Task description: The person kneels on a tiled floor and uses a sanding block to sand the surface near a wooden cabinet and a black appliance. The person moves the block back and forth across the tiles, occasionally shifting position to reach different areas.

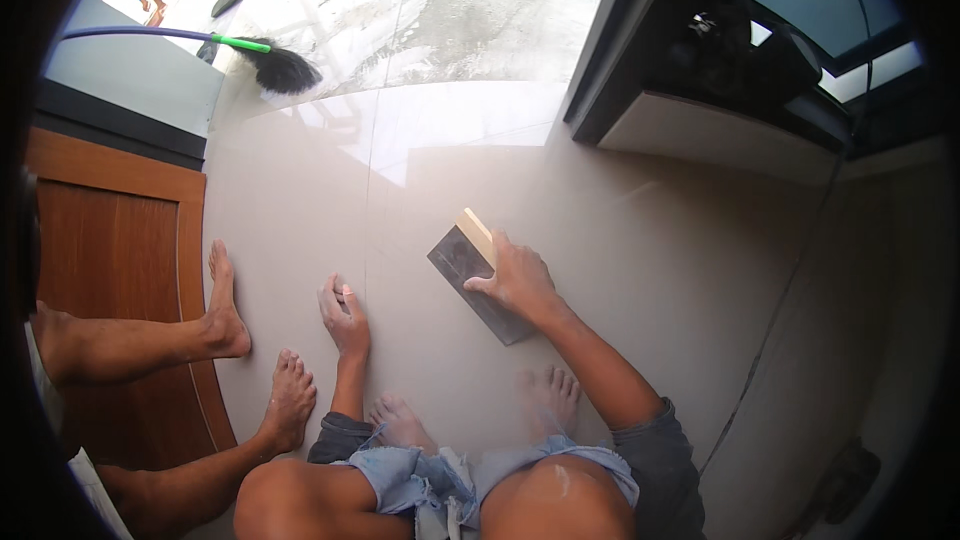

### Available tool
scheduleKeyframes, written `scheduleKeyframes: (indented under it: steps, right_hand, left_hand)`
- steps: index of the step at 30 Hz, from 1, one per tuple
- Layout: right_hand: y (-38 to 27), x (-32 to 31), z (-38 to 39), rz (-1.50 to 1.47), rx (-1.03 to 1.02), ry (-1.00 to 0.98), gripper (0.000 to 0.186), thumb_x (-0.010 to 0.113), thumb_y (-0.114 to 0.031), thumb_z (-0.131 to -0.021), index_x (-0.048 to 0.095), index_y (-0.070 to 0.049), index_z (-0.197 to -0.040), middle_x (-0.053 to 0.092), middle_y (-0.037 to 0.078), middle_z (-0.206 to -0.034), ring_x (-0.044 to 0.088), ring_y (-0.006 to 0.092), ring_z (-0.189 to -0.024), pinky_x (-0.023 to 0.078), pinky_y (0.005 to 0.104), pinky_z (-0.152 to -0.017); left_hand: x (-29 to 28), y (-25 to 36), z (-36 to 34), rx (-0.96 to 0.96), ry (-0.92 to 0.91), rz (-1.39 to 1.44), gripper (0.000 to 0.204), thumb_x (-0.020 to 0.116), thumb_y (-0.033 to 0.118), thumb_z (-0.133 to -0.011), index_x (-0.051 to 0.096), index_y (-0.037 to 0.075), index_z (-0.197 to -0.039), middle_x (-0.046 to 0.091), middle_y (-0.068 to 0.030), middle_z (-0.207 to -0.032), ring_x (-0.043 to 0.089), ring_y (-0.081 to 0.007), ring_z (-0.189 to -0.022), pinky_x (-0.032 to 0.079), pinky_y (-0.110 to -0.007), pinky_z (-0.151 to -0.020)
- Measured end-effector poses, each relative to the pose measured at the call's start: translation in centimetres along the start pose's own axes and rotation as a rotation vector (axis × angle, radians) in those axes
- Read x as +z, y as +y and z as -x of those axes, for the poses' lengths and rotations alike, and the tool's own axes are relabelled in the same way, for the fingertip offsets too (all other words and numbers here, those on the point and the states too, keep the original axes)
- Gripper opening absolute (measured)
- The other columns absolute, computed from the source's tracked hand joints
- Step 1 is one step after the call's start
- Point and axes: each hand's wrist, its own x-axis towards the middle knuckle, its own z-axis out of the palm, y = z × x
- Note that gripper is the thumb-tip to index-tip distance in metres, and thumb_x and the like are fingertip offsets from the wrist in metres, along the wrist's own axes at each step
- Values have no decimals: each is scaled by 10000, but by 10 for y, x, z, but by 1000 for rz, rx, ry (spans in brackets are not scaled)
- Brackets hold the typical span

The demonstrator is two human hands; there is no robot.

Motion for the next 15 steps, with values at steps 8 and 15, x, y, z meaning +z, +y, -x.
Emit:
scheduleKeyframes:
  steps: [8,15]
  right_hand:
    - [250,-133,116,-442,547,734,1103,1038,-378,-730,457,201,-1468,679,387,-1335,730,403,-1201,576,440,-1050]
    - [228,-112,78,-158,433,755,1061,1042,-421,-710,528,130,-1457,724,337,-1271,718,475,-1218,573,483,-1059]
  left_hand:
    - [34,110,73,363,-476,-180,802,605,481,-1112,348,39,-1730,224,-215,-1832,155,-466,-1692,104,-681,-1341]
    - [35,115,83,557,-443,-273,618,544,215,-1101,454,12,-1678,310,-218,-1806,243,-421,-1680,188,-619,-1336]
